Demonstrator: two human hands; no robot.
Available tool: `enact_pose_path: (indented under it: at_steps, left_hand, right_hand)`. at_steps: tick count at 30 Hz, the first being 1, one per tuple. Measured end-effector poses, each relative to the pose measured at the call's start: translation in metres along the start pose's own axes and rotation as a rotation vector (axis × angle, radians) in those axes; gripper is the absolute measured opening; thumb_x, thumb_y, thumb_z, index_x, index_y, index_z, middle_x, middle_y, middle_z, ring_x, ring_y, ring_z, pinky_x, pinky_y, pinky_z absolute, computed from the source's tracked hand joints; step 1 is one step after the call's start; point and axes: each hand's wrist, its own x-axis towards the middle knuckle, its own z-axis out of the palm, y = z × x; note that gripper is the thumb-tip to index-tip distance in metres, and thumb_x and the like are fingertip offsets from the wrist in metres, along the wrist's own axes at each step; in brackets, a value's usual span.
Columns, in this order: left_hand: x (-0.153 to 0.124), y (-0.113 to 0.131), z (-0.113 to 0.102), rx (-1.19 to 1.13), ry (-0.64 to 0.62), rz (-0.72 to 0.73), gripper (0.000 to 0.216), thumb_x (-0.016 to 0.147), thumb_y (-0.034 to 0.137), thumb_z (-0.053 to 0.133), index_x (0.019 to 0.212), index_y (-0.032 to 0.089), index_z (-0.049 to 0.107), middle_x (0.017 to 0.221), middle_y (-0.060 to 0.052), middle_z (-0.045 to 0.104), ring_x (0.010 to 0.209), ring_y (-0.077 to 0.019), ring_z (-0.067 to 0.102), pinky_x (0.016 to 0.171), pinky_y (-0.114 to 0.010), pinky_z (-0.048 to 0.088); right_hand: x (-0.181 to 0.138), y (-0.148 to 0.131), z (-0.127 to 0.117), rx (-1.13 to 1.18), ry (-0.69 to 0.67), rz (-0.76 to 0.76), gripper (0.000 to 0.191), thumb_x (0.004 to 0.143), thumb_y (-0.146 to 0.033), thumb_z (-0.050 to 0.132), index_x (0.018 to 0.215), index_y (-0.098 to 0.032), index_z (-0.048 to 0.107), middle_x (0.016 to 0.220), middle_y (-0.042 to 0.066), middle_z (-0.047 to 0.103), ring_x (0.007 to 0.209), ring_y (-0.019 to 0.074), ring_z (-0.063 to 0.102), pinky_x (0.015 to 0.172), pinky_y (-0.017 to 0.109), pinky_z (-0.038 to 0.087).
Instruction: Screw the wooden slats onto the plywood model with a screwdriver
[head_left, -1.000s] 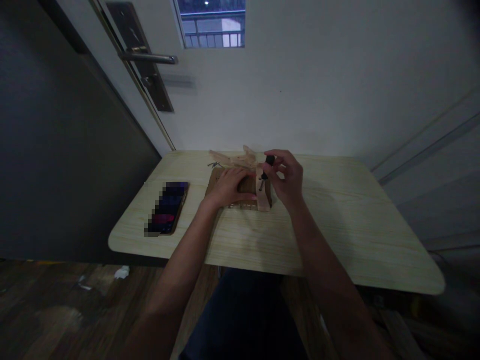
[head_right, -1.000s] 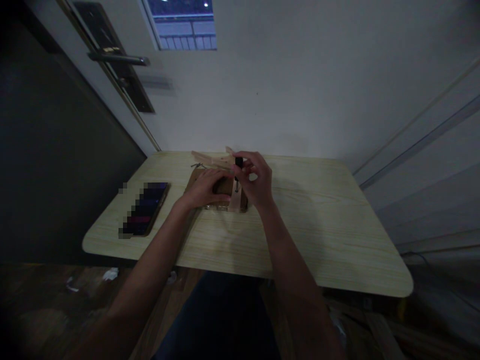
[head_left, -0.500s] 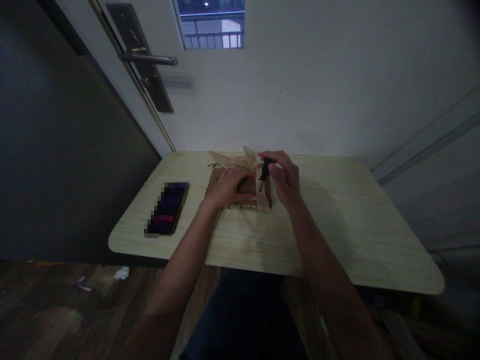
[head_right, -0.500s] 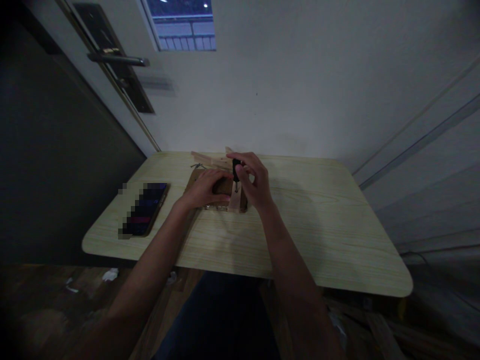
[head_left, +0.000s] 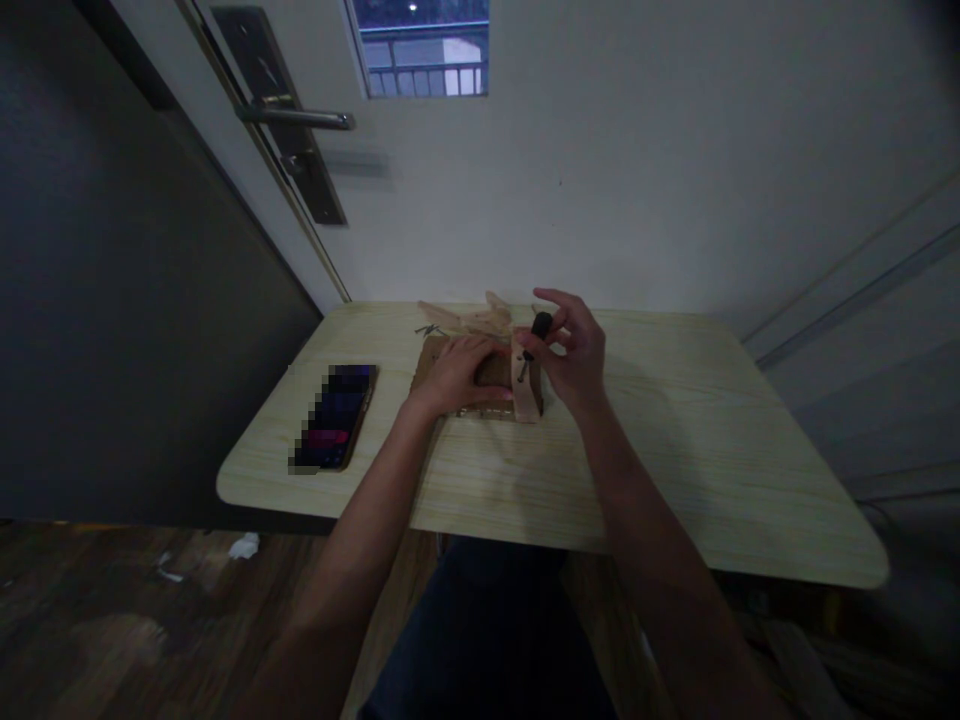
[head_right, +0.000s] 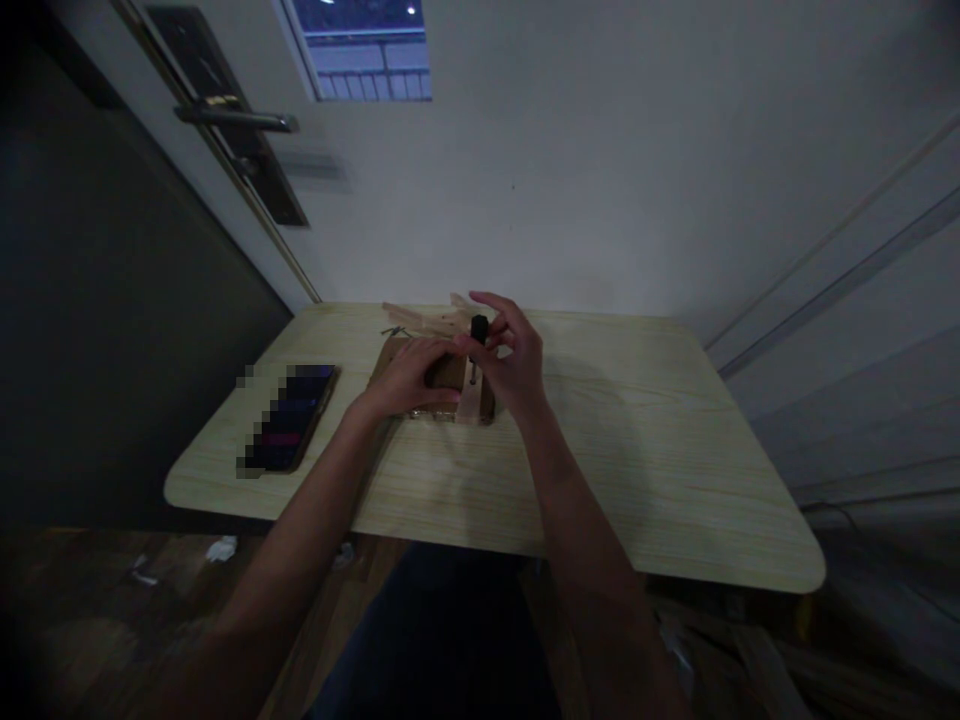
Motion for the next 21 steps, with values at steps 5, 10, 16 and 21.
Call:
enact_pose_path:
  at_steps: [5, 10, 16, 21]
  left_hand:
    - [-0.0001, -0.0004, 0.0006, 0.003, -0.001, 0.001, 0.065, 0.075, 0.059, 0.081, 0.126, 0.024, 0.060, 0.133, -0.013, 0.064, 0.125, -0.0352, 0.058, 0.107, -0.055, 0.041]
    - [0.0003, -0.0012, 0.0022, 0.010, 0.009, -0.001, 0.065, 0.075, 0.057, 0.081, 0.126, 0.024, 0.060, 0.131, -0.013, 0.065, 0.125, -0.0346, 0.058, 0.107, -0.054, 0.041]
    - [0.0005, 0.0013, 0.0000, 0.010, -0.007, -0.010, 0.061, 0.076, 0.058, 0.080, 0.123, 0.024, 0.062, 0.128, -0.012, 0.066, 0.124, -0.0341, 0.058, 0.108, -0.053, 0.041]
    - [-0.0001, 0.0012, -0.0002, 0.008, -0.009, -0.008, 0.062, 0.076, 0.057, 0.080, 0.125, 0.023, 0.061, 0.129, -0.012, 0.065, 0.124, -0.0337, 0.058, 0.108, -0.053, 0.041]
  right_hand:
    - [-0.0016, -0.0014, -0.0014, 0.010, -0.031, 0.000, 0.040, 0.078, -0.054, 0.077, 0.110, -0.031, 0.070, 0.089, -0.001, 0.065, 0.070, 0.0125, 0.056, 0.055, 0.025, 0.052]
    - [-0.0026, -0.0032, -0.0023, -0.002, -0.100, 0.008, 0.033, 0.082, -0.056, 0.073, 0.103, -0.030, 0.072, 0.100, 0.001, 0.070, 0.077, 0.0135, 0.061, 0.056, 0.024, 0.052]
    - [-0.0022, -0.0100, -0.0034, 0.073, -0.145, -0.003, 0.036, 0.097, -0.056, 0.052, 0.111, -0.027, 0.068, 0.100, 0.004, 0.074, 0.087, 0.0155, 0.070, 0.068, 0.028, 0.057]
    - [-0.0023, -0.0070, -0.0026, 0.119, -0.155, 0.044, 0.037, 0.091, -0.056, 0.062, 0.114, -0.027, 0.065, 0.097, 0.003, 0.074, 0.083, 0.0166, 0.073, 0.069, 0.030, 0.060]
